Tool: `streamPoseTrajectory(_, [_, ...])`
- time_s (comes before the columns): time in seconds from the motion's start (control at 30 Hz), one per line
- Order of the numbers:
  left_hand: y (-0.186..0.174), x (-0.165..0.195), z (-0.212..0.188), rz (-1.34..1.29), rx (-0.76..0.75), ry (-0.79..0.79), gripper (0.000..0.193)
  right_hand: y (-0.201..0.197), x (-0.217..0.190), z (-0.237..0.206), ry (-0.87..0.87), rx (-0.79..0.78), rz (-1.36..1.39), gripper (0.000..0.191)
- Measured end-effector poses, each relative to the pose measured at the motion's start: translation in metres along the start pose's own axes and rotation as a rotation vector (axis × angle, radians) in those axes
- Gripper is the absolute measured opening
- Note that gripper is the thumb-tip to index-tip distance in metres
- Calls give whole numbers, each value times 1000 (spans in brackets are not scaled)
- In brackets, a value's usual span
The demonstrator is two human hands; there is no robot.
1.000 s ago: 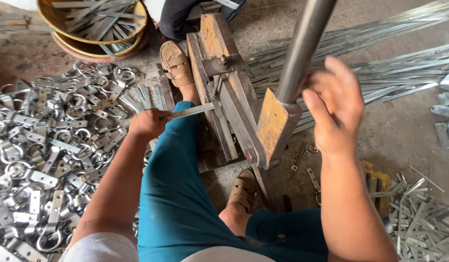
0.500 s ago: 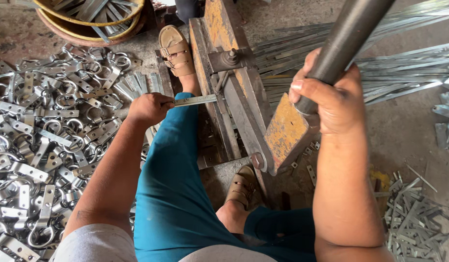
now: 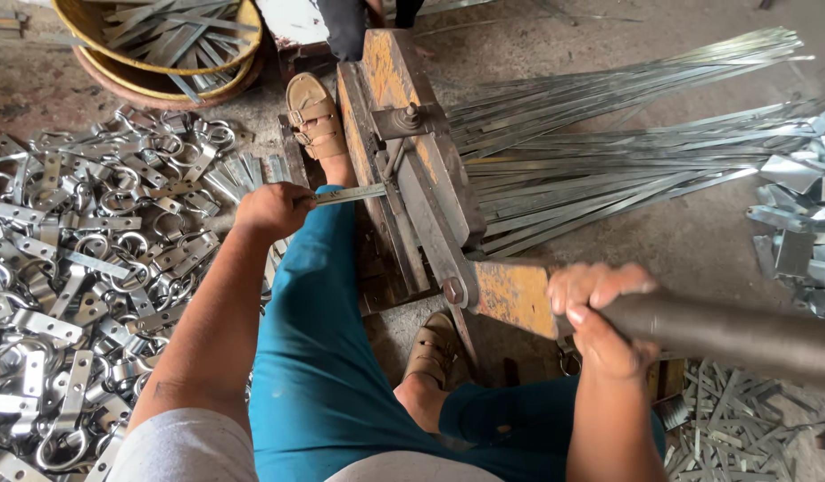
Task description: The person repeatedly places metal strips into a manual press and pulls a lever to bend them. The finished pieces are dropped into a pile on the floor. A second person is visible in the background working with similar metal strips.
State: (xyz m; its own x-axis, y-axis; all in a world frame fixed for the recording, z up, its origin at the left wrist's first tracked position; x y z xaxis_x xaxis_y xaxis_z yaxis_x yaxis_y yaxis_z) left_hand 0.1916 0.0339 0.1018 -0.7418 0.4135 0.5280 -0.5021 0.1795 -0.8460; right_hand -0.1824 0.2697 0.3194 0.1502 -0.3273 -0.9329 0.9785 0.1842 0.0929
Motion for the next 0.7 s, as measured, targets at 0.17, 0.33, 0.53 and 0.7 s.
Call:
streamPoseTrajectory(0.17, [-6,7,-13,126,-54,82,40,2,0,-19,-27,57,-34,21])
streamPoseTrajectory(0.33, [-9,8,-18,150,-117,13,39,10,0,-20,-93,75,-44,25])
streamPoseTrajectory(0.53, [-13,13,-27,103,-102,10,37,12,3,-25,-109,103,-37,26])
streamPoseTrajectory(0.7, [13,-7,-38,62,-83,20,35,8,12,-42,-99,28,-31,18])
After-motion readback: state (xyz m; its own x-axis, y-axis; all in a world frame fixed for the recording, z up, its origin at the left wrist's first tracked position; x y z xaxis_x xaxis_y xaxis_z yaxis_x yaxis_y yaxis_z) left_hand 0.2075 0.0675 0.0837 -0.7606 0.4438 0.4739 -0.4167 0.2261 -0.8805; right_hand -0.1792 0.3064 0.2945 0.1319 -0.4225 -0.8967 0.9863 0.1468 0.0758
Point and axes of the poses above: each hand's wrist, its own z-axis towards the middle knuckle, its own y-axis out of the palm, x = y × z, the point moved 3 cm from there along z, towards the middle knuckle, and after that the axes turned 15 degrees about y, right-handed, at the moved point
